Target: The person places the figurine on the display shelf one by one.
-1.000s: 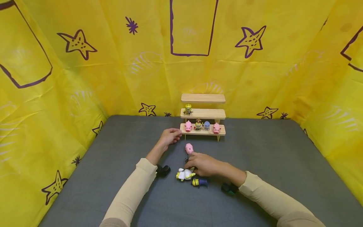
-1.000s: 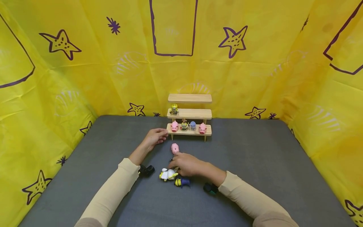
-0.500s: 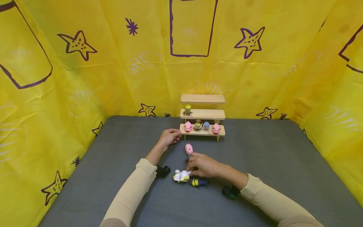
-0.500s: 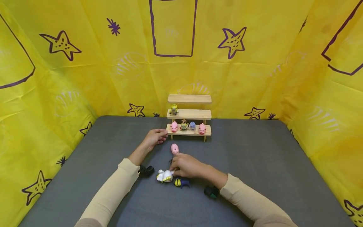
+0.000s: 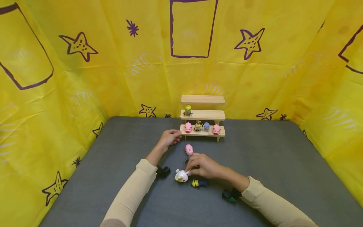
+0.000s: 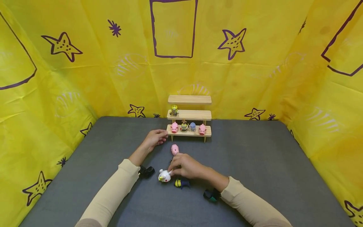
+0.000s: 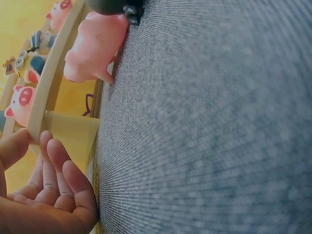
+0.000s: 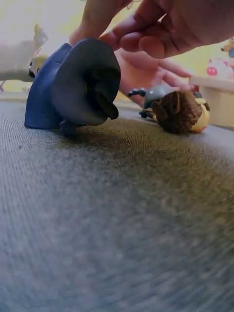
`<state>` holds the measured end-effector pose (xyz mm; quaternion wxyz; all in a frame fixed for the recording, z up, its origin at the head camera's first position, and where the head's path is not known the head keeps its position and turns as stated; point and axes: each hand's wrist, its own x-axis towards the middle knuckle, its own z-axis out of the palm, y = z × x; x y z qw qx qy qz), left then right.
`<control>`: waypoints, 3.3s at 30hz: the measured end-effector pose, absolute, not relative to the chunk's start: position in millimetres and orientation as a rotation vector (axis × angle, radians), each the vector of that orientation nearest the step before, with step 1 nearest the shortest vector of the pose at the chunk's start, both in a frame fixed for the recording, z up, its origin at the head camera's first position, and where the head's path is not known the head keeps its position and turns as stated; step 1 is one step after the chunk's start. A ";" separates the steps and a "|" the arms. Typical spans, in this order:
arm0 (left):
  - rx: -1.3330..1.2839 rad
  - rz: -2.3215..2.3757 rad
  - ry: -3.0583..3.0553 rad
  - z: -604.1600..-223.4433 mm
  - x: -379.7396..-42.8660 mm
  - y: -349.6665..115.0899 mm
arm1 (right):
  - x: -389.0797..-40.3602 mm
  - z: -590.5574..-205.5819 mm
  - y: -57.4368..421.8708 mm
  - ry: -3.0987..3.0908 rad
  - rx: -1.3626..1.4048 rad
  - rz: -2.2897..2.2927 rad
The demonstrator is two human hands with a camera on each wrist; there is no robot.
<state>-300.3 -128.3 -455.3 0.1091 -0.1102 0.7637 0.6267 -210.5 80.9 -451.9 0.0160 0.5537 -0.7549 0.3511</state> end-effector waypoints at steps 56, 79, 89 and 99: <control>-0.309 1.893 2.203 -454.3 -302.1 -127.3 | -295.3 -330.0 133.2 -2.661 0.734 1.720; -0.306 1.880 2.210 -455.4 -297.1 -125.1 | -353.1 -326.8 123.4 -2.504 0.539 1.762; -0.301 1.894 2.206 -454.6 -297.6 -125.6 | -371.6 -343.2 121.9 -2.551 0.519 1.688; -0.266 1.909 2.210 -457.8 -297.0 -126.2 | -380.7 -356.4 116.4 -2.640 0.520 1.565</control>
